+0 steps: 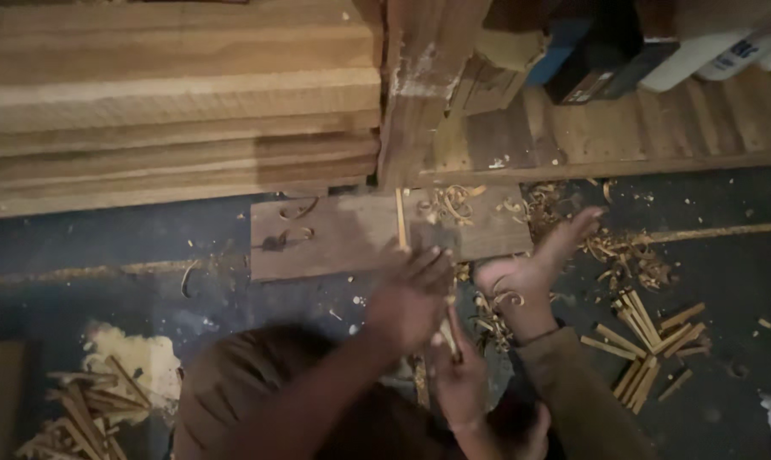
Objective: The person carves small wooden dowels with a chisel and hammer, using their feet to stabilize the wood on a floor-based work surface.
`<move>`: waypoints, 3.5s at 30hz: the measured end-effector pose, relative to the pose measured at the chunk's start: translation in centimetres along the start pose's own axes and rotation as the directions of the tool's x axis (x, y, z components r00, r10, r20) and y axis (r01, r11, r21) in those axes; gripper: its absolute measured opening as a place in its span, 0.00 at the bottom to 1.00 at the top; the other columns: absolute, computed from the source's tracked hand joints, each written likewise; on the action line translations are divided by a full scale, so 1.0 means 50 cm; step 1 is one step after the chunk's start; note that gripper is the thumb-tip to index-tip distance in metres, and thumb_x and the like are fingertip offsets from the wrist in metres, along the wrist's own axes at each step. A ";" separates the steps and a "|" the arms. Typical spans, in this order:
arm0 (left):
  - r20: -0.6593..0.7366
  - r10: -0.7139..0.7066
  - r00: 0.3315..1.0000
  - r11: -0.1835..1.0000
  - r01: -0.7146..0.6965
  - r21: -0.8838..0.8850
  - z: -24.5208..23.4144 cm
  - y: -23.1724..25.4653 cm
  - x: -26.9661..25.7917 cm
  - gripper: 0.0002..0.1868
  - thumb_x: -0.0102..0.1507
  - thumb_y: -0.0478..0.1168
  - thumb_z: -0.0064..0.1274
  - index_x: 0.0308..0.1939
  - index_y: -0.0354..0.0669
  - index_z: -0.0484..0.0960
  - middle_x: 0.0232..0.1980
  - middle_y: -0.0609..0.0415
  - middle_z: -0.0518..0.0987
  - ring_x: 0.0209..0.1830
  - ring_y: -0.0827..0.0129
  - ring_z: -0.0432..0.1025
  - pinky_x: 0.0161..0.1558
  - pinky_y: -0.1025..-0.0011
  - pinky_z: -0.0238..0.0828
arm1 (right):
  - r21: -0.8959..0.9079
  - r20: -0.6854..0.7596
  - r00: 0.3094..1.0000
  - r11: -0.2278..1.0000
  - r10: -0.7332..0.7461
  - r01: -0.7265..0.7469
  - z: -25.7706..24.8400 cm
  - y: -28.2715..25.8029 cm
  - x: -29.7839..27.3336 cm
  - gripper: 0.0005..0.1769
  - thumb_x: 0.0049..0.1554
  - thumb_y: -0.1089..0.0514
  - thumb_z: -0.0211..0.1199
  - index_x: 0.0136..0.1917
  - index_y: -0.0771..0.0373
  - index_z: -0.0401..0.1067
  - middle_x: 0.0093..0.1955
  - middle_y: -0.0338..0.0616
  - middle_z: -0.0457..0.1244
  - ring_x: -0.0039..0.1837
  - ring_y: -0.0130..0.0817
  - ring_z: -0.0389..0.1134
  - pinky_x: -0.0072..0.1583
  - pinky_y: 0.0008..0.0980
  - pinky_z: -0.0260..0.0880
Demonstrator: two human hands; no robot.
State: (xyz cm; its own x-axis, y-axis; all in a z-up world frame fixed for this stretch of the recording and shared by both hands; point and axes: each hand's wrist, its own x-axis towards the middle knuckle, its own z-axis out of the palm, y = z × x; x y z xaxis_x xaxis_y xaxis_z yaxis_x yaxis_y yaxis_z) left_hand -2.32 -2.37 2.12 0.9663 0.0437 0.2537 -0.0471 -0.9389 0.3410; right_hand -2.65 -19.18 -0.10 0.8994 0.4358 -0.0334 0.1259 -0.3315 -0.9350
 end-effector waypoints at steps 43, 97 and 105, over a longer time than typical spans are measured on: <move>-0.064 -0.811 0.581 0.568 0.757 -0.324 0.116 -0.184 0.091 0.11 0.58 0.49 0.59 0.39 0.50 0.87 0.41 0.45 0.84 0.41 0.46 0.78 0.45 0.52 0.75 | 0.004 0.049 0.945 0.946 0.324 -0.325 -0.091 0.011 -0.026 0.33 0.57 0.50 0.65 0.75 0.53 0.68 0.38 0.37 0.68 0.31 0.21 0.58 0.34 0.26 0.64; -0.041 -0.783 0.621 0.563 0.678 -0.474 -0.003 -0.098 0.065 0.19 0.59 0.49 0.56 0.48 0.41 0.81 0.46 0.41 0.83 0.47 0.47 0.77 0.51 0.52 0.74 | 0.265 0.022 0.920 0.885 0.390 -0.382 -0.038 -0.019 0.034 0.33 0.58 0.51 0.61 0.76 0.52 0.63 0.31 0.34 0.61 0.25 0.19 0.57 0.26 0.24 0.55; -0.126 -0.753 0.646 0.658 0.729 -0.189 0.129 -0.193 0.094 0.14 0.63 0.49 0.56 0.45 0.46 0.85 0.49 0.43 0.84 0.51 0.48 0.78 0.57 0.53 0.74 | 0.069 0.069 0.954 0.953 0.291 -0.296 -0.064 0.020 -0.025 0.32 0.57 0.49 0.64 0.75 0.52 0.68 0.38 0.34 0.68 0.30 0.19 0.58 0.32 0.26 0.62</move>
State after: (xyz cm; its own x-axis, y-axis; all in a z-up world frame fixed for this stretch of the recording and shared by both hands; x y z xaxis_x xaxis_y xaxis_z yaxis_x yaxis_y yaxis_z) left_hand 4.31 4.70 -5.81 0.6282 0.7778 0.0210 0.6259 -0.5212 0.5802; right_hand -2.31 -22.70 0.15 0.8661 0.3768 -0.3286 -0.1749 -0.3872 -0.9052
